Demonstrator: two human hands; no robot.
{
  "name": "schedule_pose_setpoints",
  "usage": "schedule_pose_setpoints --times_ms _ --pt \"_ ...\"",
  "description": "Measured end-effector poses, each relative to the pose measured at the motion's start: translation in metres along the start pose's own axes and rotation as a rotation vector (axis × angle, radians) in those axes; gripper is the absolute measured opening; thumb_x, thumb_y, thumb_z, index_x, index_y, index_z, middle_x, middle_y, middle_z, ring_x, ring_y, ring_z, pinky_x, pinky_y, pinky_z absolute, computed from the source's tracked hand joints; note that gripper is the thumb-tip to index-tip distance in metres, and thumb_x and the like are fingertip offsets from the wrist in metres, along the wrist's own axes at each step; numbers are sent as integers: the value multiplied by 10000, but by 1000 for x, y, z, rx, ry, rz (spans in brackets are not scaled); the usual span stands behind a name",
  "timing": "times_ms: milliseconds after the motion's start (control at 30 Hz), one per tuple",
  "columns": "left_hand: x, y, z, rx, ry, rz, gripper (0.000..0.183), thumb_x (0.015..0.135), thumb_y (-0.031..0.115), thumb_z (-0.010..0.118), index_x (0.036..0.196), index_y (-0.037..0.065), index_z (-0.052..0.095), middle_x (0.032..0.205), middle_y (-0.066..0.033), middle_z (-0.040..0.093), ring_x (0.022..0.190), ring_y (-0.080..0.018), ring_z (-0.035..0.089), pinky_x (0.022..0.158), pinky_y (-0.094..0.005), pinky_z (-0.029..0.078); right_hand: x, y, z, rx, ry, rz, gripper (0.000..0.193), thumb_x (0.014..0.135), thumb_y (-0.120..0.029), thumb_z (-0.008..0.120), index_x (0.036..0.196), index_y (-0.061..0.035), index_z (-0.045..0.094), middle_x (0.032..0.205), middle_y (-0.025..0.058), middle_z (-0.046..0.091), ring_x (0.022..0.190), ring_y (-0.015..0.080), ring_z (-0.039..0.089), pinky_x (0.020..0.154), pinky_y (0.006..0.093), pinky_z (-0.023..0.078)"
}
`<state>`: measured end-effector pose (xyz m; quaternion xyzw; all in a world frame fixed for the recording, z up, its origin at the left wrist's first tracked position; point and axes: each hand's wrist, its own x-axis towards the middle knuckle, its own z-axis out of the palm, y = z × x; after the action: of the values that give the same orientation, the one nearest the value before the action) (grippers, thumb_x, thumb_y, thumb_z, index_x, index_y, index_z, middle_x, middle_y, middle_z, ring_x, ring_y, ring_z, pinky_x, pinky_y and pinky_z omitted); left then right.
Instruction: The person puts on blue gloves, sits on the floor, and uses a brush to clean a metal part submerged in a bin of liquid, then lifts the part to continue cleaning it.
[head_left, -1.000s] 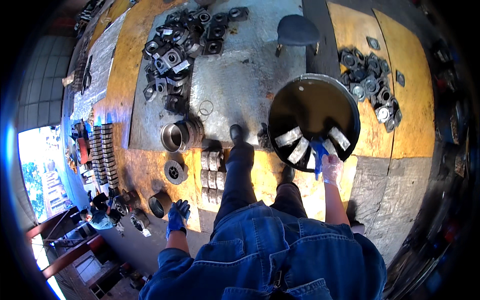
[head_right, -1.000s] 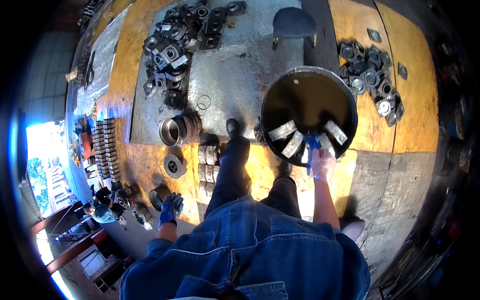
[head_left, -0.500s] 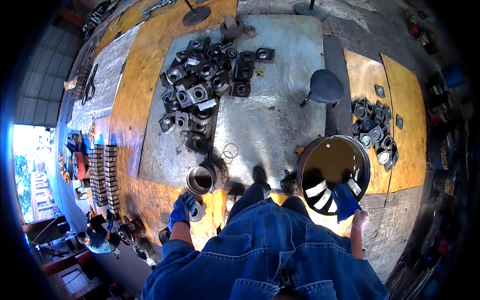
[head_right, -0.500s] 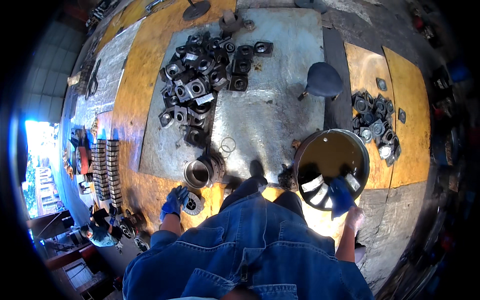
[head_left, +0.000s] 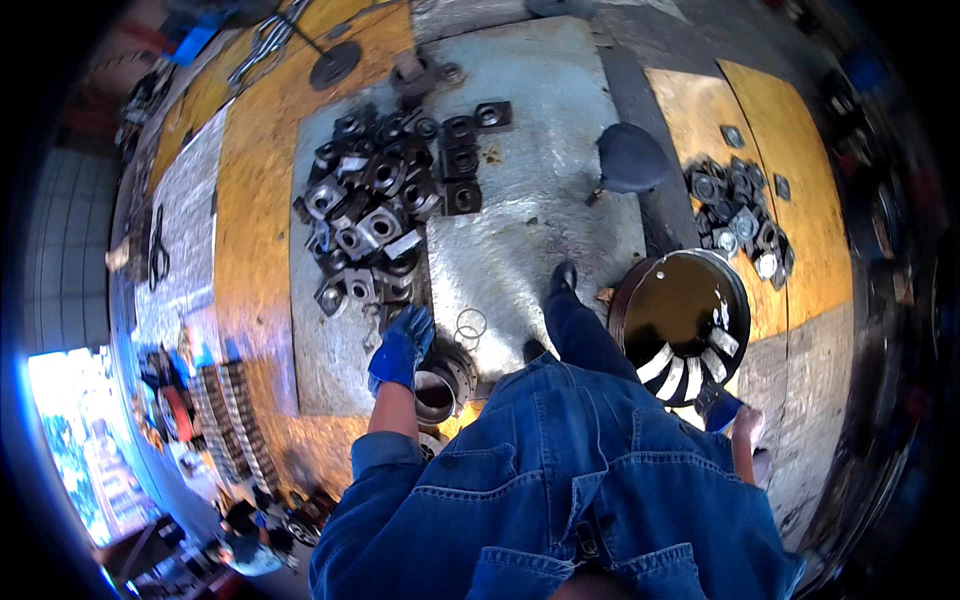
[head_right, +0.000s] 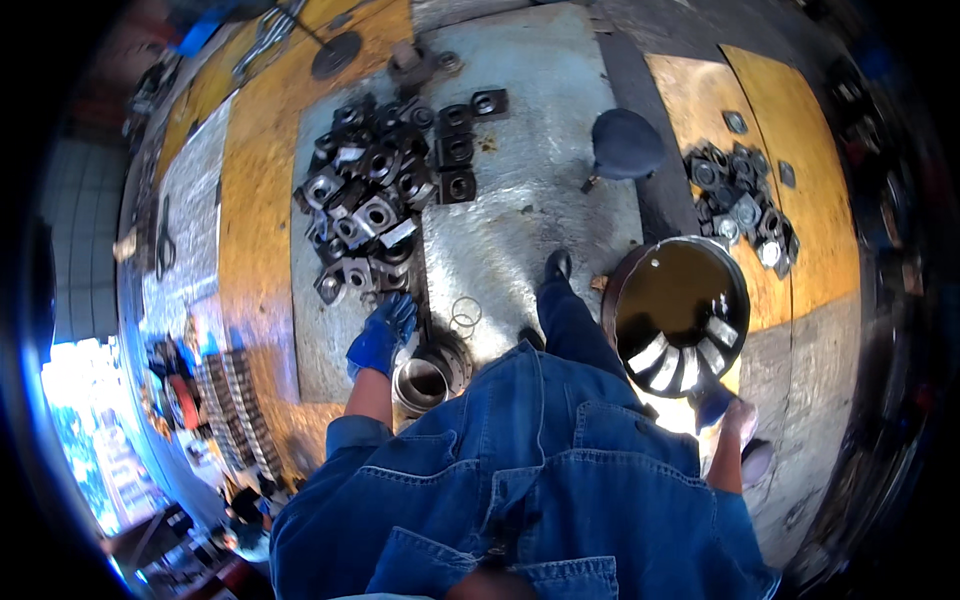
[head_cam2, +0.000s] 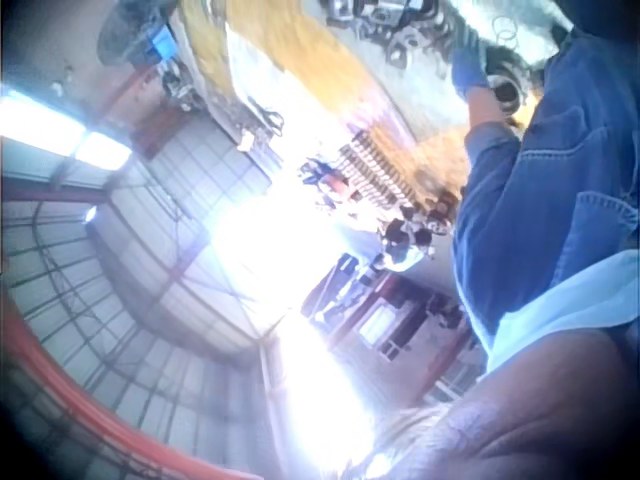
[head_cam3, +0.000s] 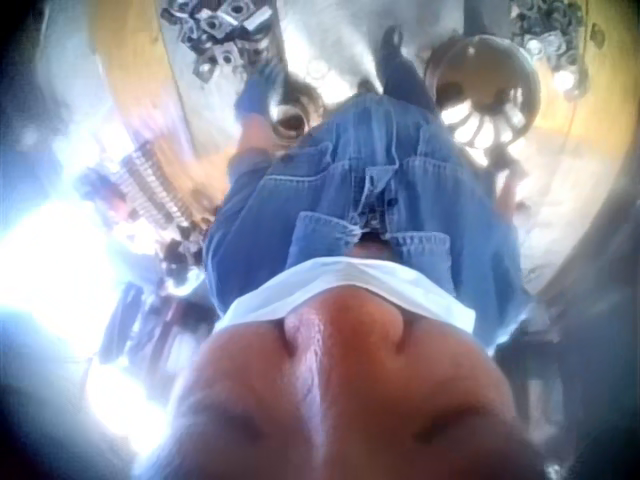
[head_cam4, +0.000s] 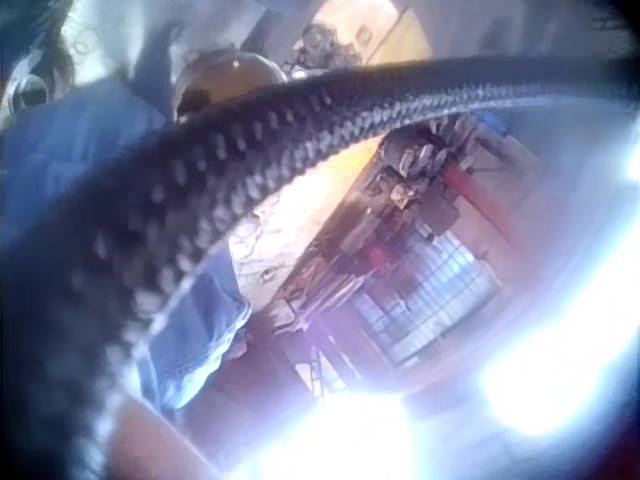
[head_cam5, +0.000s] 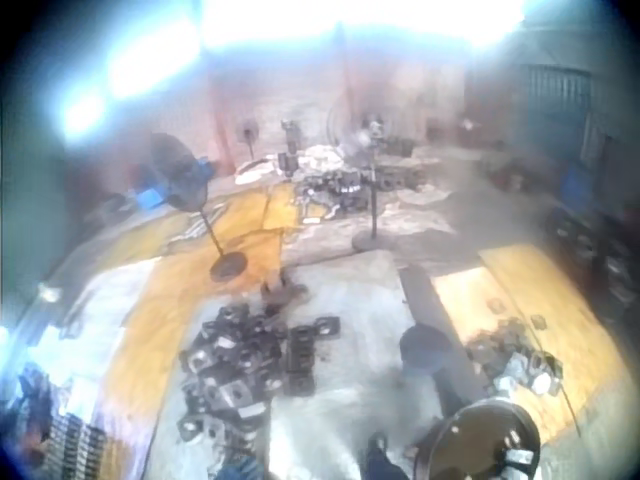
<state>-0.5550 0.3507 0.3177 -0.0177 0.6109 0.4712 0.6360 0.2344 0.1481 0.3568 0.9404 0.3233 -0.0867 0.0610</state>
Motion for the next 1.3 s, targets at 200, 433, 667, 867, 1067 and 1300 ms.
schedule_pose_setpoints --times_ms 200,433,667,867,1067,1300 --pt "91 40 60 -43 -52 -68 348 1003 292 687 1333 181 684 1405 -97 710 1228 -322 704 957 -446 556 12 -93 -14 119 -94 66 403 876 -348 601 860 25 752 889 296 720 889 437 735 825 537 550" --pt "201 110 212 70 -835 -260 403 909 230 653 1299 147 710 1420 -151 691 1234 -349 699 945 -438 571 44 -159 25 326 47 245 389 874 -374 629 985 -15 725 917 270 738 915 451 721 863 523 557" --pt "183 78 459 605 -541 -299 391 984 319 686 1340 158 712 1401 -106 705 1234 -317 698 982 -483 589 50 -221 -49 656 120 441 306 924 -313 678 998 -19 715 909 217 738 879 391 722 862 478 555" --pt "141 -19 643 892 -821 -704 489 1080 493 561 1447 178 629 1446 -109 673 1255 -325 684 1006 -503 566 38 -267 -140 882 324 386 176 953 -184 738 991 -19 690 838 136 711 757 245 693 745 382 552" --pt "80 -153 722 1264 -1078 -989 751 1010 660 591 1586 207 425 1604 -97 501 1388 -370 556 1082 -588 511 33 -295 -278 868 386 357 146 923 -137 753 975 -25 675 796 107 675 721 213 664 706 360 538" --pt "9 -246 743 1223 -830 -1568 739 947 750 592 1405 170 578 1424 -97 591 1300 -387 563 1124 -625 465 49 -314 -315 935 482 472 170 881 -99 808 983 -37 686 840 73 665 770 179 652 731 328 536"
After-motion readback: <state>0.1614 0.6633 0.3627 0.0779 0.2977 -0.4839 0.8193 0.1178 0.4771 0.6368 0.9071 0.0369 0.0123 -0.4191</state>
